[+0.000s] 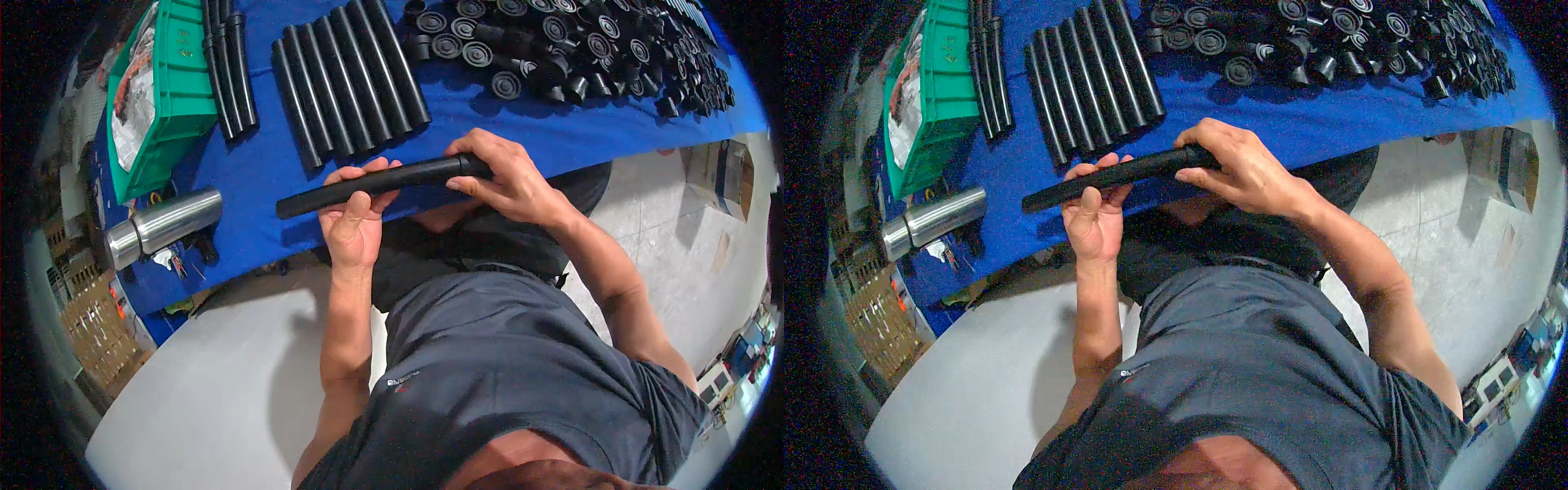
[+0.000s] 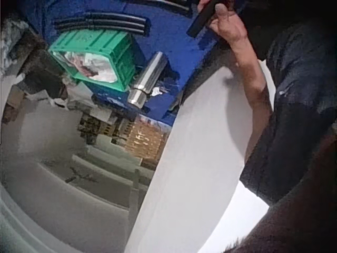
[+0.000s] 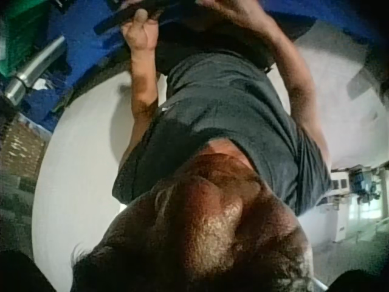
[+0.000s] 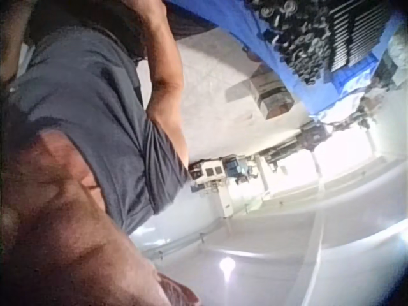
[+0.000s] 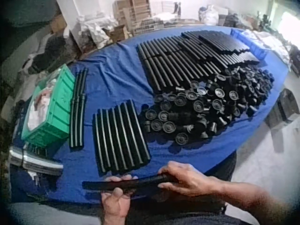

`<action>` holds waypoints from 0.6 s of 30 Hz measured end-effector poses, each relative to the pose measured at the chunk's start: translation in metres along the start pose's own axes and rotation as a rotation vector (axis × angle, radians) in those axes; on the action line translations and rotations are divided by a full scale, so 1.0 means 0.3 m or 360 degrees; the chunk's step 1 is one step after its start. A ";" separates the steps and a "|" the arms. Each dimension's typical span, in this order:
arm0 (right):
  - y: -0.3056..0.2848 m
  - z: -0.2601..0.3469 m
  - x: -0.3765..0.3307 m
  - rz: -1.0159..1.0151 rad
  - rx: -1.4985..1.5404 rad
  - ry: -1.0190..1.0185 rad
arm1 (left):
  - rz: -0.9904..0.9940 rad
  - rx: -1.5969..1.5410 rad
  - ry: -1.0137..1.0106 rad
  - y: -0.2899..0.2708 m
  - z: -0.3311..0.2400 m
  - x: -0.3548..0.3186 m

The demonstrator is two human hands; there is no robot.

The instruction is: The person picks up a tube and a cap, pushes the cap onto the end of the tube, and places the assembly on the table before organizing several other tubes into a row.

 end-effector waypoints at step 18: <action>0.010 -0.006 0.000 0.0071 0.0497 0.0283 | -0.0030 -0.0121 -0.0062 -0.019 0.003 0.001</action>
Point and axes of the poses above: each hand's wrist, its own x-axis towards the middle knuckle, its own y-axis out of the palm, z = x × y, the point moved 3 cm from there along x, towards the middle knuckle, and after that the axes turned 13 degrees about x, right-handed, at the moved point
